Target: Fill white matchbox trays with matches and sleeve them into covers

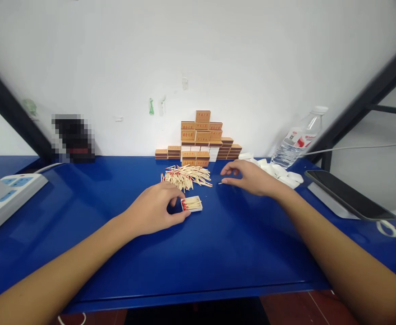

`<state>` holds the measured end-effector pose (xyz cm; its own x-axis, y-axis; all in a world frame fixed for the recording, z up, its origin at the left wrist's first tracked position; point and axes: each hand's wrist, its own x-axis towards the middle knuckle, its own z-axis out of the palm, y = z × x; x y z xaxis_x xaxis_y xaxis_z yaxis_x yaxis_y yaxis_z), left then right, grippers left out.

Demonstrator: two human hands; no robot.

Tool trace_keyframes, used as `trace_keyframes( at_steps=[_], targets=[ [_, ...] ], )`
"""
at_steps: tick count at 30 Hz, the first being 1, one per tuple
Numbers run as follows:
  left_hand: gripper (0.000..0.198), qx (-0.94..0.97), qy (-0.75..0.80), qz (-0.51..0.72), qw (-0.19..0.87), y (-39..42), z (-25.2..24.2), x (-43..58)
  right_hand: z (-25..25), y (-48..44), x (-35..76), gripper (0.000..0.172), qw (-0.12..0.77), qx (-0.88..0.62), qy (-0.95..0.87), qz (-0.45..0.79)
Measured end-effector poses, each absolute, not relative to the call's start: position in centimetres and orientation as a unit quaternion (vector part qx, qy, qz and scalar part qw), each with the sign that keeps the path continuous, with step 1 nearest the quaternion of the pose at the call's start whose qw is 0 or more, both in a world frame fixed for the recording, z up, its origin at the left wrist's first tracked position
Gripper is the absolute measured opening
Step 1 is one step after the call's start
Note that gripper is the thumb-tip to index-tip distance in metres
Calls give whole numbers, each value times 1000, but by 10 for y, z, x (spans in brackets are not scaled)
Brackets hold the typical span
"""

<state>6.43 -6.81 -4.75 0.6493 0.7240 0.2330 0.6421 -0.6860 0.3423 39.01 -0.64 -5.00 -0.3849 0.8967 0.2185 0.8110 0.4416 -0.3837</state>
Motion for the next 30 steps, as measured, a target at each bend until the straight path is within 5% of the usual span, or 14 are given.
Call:
trace_keyframes(
  at_steps=[8, 16, 25, 30],
  targets=[
    [25, 905, 373, 176, 100, -68, -47, 64, -53, -14, 380, 20, 184, -472, -854, 119],
    [23, 906, 362, 192, 104, -67, -48, 63, -39, -43, 341, 21, 292, -443, -832, 160],
    [26, 902, 383, 165, 111, -65, -47, 63, -50, -57, 311, 27, 416, -409, -711, 393],
    [27, 901, 385, 160, 120, -64, -47, 62, -60, -55, 307, 30, 397, -418, -707, 410]
  ],
)
